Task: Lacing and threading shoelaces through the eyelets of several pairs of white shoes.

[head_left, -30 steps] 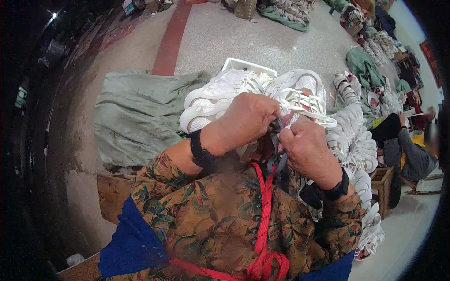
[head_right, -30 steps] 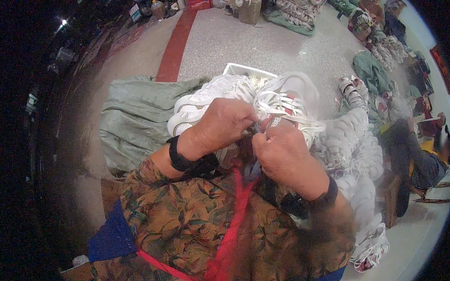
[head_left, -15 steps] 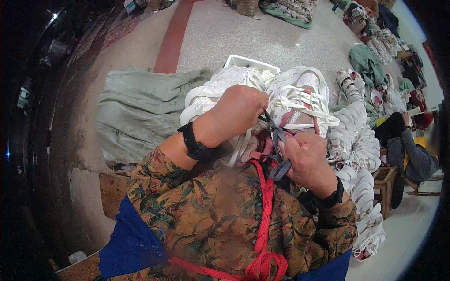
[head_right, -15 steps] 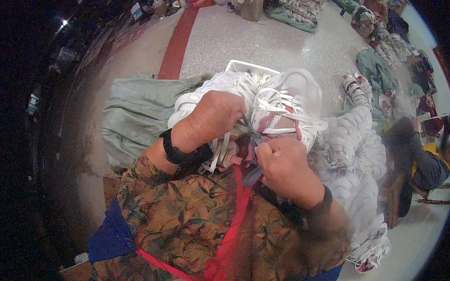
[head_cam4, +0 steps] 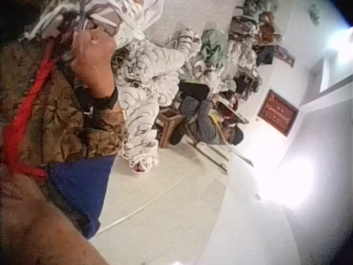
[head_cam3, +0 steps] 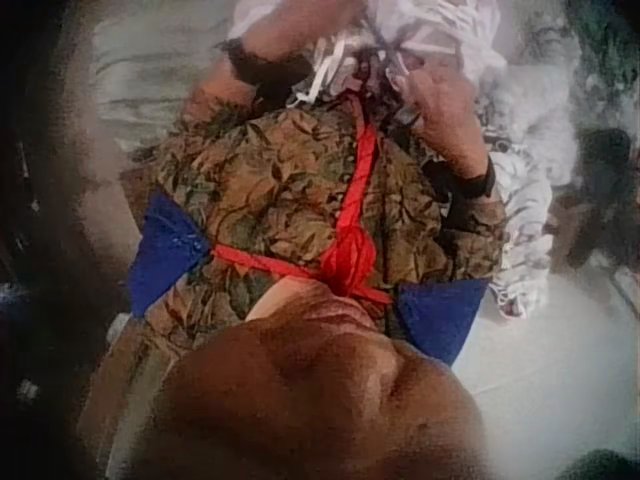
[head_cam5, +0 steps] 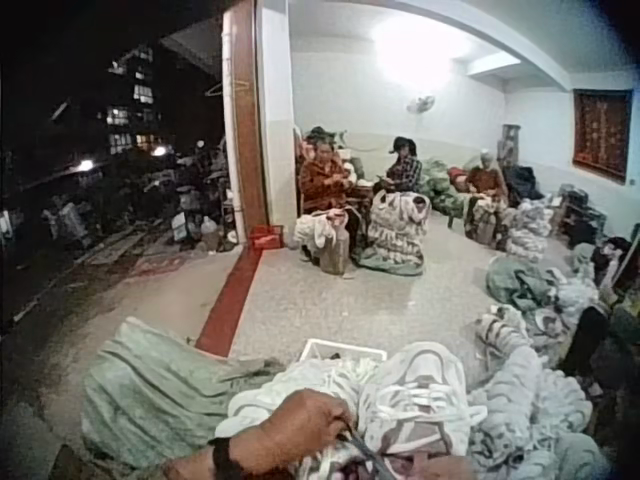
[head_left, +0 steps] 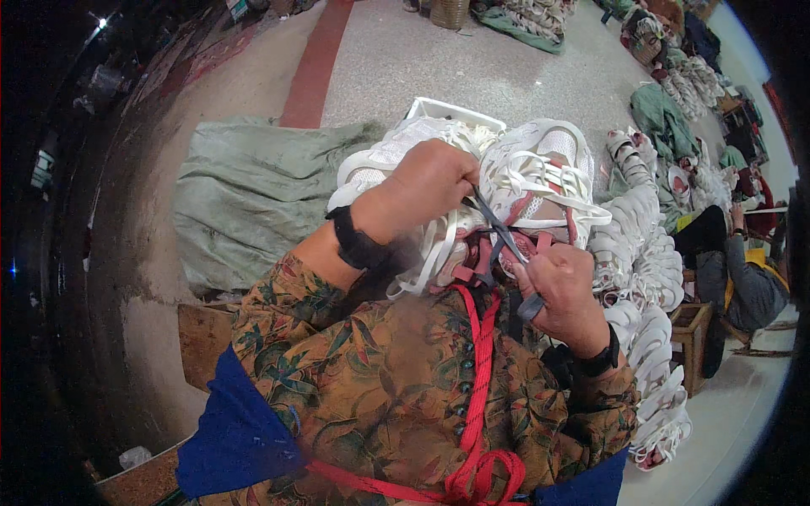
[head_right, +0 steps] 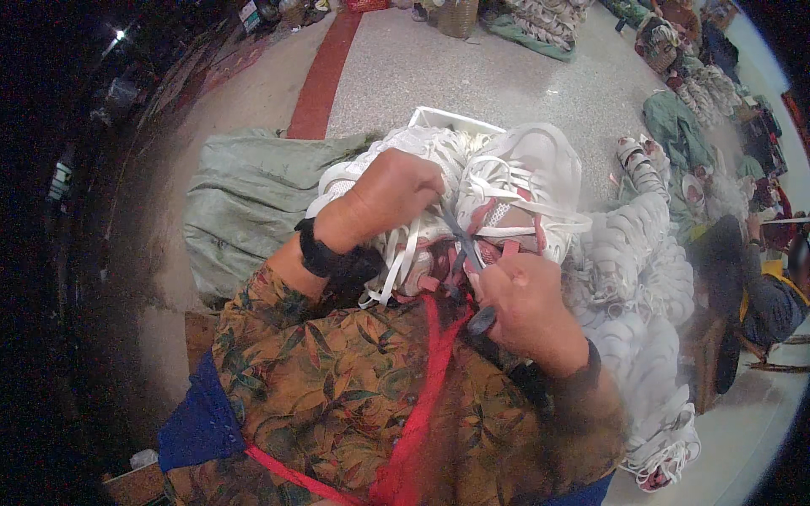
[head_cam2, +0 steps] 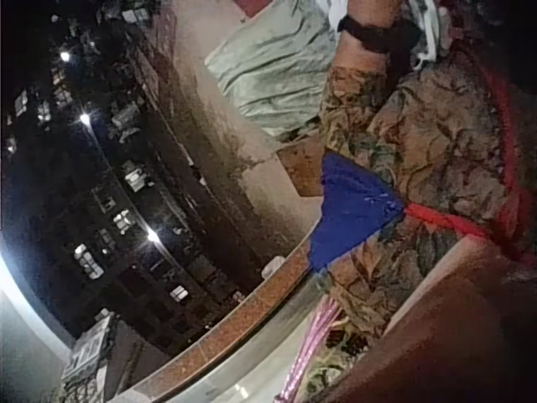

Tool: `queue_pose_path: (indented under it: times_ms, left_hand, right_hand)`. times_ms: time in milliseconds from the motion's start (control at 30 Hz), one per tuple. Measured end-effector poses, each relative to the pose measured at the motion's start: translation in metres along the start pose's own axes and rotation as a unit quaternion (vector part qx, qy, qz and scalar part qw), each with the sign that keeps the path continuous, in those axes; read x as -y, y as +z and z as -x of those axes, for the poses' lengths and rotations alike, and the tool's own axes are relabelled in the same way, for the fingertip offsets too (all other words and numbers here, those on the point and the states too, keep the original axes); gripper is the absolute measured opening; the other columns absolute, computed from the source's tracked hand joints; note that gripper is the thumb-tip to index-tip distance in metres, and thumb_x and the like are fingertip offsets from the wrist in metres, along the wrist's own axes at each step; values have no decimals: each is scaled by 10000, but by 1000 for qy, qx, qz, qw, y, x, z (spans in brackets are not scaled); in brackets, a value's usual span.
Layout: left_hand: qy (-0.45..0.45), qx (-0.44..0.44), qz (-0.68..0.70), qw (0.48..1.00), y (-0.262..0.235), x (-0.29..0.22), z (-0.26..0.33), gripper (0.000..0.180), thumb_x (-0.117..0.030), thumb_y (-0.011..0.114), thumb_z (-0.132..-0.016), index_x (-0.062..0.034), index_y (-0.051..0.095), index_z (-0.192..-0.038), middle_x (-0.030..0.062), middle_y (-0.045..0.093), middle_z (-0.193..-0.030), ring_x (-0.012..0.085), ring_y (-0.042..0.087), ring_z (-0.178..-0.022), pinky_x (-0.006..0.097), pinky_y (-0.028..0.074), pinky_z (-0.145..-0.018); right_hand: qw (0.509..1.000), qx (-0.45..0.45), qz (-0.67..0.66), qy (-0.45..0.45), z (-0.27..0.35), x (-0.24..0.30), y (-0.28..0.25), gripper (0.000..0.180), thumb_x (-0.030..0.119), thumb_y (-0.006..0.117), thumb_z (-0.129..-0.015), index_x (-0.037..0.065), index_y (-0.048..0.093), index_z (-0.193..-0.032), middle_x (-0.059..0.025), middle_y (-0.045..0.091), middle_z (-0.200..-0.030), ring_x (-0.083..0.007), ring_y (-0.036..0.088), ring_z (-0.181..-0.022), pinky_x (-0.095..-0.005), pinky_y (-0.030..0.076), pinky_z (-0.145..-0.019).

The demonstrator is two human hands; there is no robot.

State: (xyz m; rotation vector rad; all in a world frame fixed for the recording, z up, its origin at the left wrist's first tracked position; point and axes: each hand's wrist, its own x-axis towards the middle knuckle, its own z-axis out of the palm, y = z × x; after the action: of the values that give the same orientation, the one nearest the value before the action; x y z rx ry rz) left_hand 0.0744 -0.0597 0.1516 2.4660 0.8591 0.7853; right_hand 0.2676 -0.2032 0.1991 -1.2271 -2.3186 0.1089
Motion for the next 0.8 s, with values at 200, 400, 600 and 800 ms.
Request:
queue_pose_path:
  times_ms: [200, 400, 600, 800]
  left_hand:
    - [-171, 81, 378, 906, -18, 3, 10, 76, -15, 592, -742, 24, 632, -793, 19, 608, -681, 62, 555, -676, 228, 449, -618]
    - [-19, -53, 51, 997, -7, 3, 10, 135, -40, 577, -756, 12, 618, -874, 48, 616, -751, 96, 555, -705, 251, 451, -640]
    - [-127, -22, 235, 963, -12, -8, 9, 151, -89, 552, -790, 9, 613, -888, 27, 618, -796, 79, 545, -731, 235, 444, -661]
    - [-164, -4, 357, 920, -9, -8, 12, 139, -120, 541, -812, -12, 606, -871, -8, 604, -818, 49, 513, -731, 204, 424, -664]
  right_hand:
    - [959, -174, -170, 145, 12, -11, 0, 68, 64, 599, -818, 15, 586, -773, -110, 576, -656, -263, 553, -567, -327, 418, -522]
    - [886, -284, -306, 203, 8, 1, 0, 91, 42, 562, -838, -37, 605, -823, -89, 595, -732, -170, 534, -618, -282, 420, -580]
    - [874, -278, -390, 86, 13, -17, -1, 55, -10, 572, -792, -58, 592, -808, -114, 587, -785, -186, 522, -725, -277, 418, -665]
    - [963, -141, -219, 68, 6, -3, -6, 256, 206, 711, -704, 9, 589, -814, -102, 531, -774, -231, 513, -699, -300, 406, -618]
